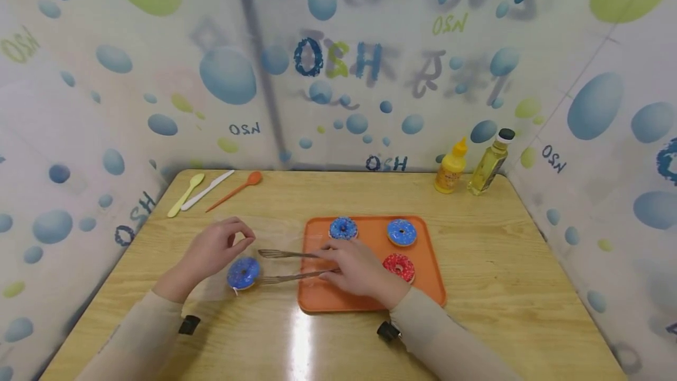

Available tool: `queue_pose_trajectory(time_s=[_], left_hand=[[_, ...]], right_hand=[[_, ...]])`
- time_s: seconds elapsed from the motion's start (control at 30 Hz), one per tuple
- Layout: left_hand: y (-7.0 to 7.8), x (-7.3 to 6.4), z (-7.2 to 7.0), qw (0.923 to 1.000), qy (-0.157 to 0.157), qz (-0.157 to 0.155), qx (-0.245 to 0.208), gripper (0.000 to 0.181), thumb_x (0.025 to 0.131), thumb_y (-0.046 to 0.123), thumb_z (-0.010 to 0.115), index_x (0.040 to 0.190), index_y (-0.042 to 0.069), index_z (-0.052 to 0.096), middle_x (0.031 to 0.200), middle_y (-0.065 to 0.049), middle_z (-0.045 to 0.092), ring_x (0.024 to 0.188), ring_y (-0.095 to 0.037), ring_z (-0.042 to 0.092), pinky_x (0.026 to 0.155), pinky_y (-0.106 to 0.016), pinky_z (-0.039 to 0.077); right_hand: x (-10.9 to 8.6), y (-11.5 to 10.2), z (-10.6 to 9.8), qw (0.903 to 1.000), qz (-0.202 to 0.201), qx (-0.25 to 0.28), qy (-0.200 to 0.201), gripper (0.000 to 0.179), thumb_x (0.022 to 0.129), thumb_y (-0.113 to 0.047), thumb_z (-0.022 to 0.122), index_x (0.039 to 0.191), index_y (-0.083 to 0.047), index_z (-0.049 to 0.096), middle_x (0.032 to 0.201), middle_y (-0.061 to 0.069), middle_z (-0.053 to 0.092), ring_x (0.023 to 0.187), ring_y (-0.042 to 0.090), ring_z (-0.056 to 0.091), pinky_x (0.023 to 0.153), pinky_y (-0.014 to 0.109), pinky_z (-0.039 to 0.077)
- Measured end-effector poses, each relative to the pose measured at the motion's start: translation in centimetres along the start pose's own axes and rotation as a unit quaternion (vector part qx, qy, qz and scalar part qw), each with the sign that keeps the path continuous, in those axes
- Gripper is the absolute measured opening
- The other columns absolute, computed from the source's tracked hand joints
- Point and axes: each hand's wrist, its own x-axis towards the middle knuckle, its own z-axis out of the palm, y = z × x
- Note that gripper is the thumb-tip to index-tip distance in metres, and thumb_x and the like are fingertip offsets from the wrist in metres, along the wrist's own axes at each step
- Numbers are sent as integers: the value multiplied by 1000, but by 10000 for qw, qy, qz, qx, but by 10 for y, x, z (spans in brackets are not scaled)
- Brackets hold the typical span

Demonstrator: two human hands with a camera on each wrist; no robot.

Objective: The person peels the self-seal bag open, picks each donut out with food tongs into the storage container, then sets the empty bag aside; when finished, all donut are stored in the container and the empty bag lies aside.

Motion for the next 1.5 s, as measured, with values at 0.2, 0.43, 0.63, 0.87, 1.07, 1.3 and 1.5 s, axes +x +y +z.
queue_pose_trajectory(time_s=[0.2,0.43,0.63,0.87,1.07,1.3,1.5], left_hand=[[1,-1,-1,10000,-20,4,-16,6,96,23,74,96,18,77,94,6,68,62,-5,45,54,-25,39],[1,-2,-1,10000,-52,-28,-51,6,97,23,73,97,19,77,92,7,66,62,-6,45,54,-25,39],[1,-1,-1,10000,-36,-59,-62,5,96,23,74,96,19,77,93,7,67,61,-6,45,54,-25,39],[0,-2,0,9999,-62,-90,-44,5,96,23,74,95,18,77,91,7,66,61,-6,45,54,-25,40],[-4,-7,4,9999,-120,-64,-105,4,96,23,74,94,20,76,93,8,66,63,-5,45,56,-25,40],[-7,-9,6,9999,-25,-66,-118,5,97,24,73,93,21,75,95,8,67,64,-6,45,57,-25,40],[-8,-10,4,9999,-3,-125,-88,6,96,24,74,93,20,76,94,8,67,64,-6,46,57,-25,40]], right_hand=[[7,-1,1,10000,-37,12,-77,55,95,-39,75,146,-31,59,126,-7,65,101,11,58,88,34,48],[14,-7,3,9996,-233,-8,-141,56,96,-39,74,149,-28,57,126,-5,65,103,10,57,89,34,47],[17,-12,3,9997,-153,11,-194,50,97,-39,72,145,-30,61,129,-5,64,106,9,58,89,32,47],[15,-13,4,9998,-184,-57,-85,46,97,-38,72,141,-28,65,126,-5,66,105,10,59,88,34,47],[4,-8,6,9999,-152,-59,52,52,96,-35,74,146,-26,61,124,-5,66,103,12,60,87,35,51],[-18,-2,-5,9996,107,-227,138,49,95,-35,76,141,-24,65,124,-5,65,105,13,61,93,38,52],[-39,-1,-20,9989,192,-117,406,49,92,-33,80,139,-27,66,122,-8,66,108,12,62,94,42,52]])
